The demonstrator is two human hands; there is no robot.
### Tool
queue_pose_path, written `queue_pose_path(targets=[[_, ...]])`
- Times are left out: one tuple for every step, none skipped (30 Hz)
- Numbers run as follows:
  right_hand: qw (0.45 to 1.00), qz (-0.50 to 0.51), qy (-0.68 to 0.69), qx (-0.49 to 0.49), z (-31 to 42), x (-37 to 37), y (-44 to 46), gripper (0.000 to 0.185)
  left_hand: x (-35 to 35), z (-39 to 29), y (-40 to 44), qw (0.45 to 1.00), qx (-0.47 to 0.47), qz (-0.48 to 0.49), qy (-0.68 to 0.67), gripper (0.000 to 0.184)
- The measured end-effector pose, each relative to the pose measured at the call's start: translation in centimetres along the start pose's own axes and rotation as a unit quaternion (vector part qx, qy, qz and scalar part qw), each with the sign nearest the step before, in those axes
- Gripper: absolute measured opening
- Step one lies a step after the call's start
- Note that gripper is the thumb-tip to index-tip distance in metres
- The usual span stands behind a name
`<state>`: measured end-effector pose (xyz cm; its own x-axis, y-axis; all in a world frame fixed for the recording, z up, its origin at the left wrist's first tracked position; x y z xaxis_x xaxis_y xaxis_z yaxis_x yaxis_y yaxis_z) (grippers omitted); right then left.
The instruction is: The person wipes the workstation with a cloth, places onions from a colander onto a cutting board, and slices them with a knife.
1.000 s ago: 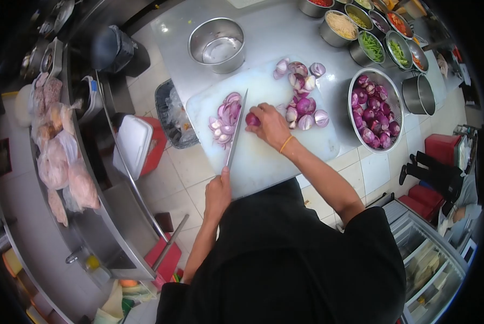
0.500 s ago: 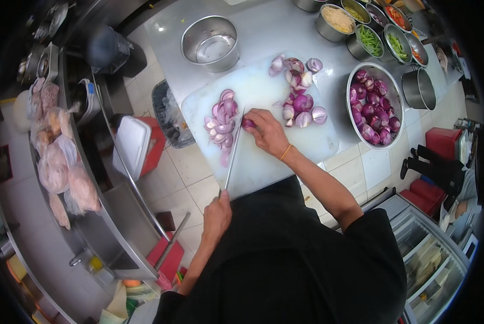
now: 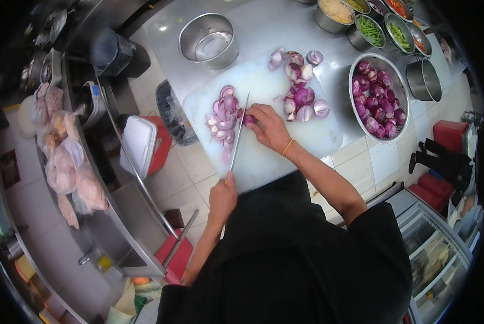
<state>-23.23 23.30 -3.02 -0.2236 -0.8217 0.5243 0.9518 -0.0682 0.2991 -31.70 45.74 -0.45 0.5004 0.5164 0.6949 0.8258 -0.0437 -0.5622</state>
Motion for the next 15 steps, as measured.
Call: queue_pose_path(targets=[[1.000,-0.004,-0.002,0.008,0.0,0.0,0.1,0.032,0.4,-0.4,0.5,1.000,0.010,0.001,-0.007,0.065],[1.000,0.000,-0.004,0.007,-0.1,0.1,0.1,0.032,1.0,-1.3,1.0,1.000,0.017,0.002,-0.015,0.064],[1.000,0.003,-0.007,0.005,0.0,0.2,-0.1,0.032,1.4,-2.0,1.1,0.999,0.023,0.005,-0.023,0.064],[1.000,0.006,-0.011,0.002,-0.2,0.4,-0.2,0.031,1.8,-2.4,0.7,1.000,0.021,0.001,-0.023,0.064],[1.000,0.000,-0.003,0.003,-0.3,0.5,0.0,0.031,2.1,-2.3,-0.2,1.000,0.018,0.000,-0.020,0.064],[1.000,-0.003,0.007,0.000,-0.3,0.6,0.1,0.031,2.3,-2.0,-1.1,1.000,0.019,0.001,-0.016,0.063],[1.000,-0.004,0.017,-0.003,-0.2,0.6,-0.1,0.031,2.1,-1.5,-2.0,1.000,0.024,0.003,-0.010,0.063],[1.000,-0.004,0.017,-0.002,-0.3,0.6,-0.3,0.031,1.8,-0.9,-2.6,1.000,0.029,0.004,-0.006,0.063],[1.000,-0.003,0.017,0.000,-0.4,0.6,-0.3,0.031,1.5,-0.4,-2.8,0.999,0.034,0.003,-0.002,0.063],[1.000,-0.002,0.018,0.003,-0.5,0.5,-0.3,0.032,0.9,-0.2,-2.2,1.000,0.020,0.004,0.008,0.063],[1.000,-0.002,0.016,0.001,-0.6,0.5,-0.3,0.032,0.0,0.0,-1.0,1.000,0.008,0.003,0.018,0.063],[1.000,-0.001,0.015,0.000,-0.7,0.4,-0.3,0.031,-0.4,-0.3,0.1,1.000,-0.003,-0.001,0.026,0.063],[1.000,-0.001,0.014,0.002,-0.7,0.4,-0.2,0.031,0.3,-1.6,1.0,1.000,0.013,0.004,-0.001,0.063],[1.000,0.007,0.017,0.000,-0.7,0.3,0.0,0.030,0.7,-1.9,1.0,1.000,0.012,0.002,-0.006,0.063],[1.000,0.017,0.021,-0.005,-0.5,0.2,-0.2,0.029,1.1,-2.0,0.9,1.000,0.013,0.003,-0.010,0.063]])
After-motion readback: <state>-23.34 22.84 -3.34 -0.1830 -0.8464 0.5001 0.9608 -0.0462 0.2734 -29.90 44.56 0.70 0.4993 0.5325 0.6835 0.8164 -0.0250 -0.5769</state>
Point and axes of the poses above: each hand's wrist, its own y-axis towards the middle knuckle, its own x-axis out of the back of the hand, z = x × y, the point moved 5 cm from there along y, towards the middle knuckle, and after that the axes turned 3 degrees about -y, right-handed, at the moved point
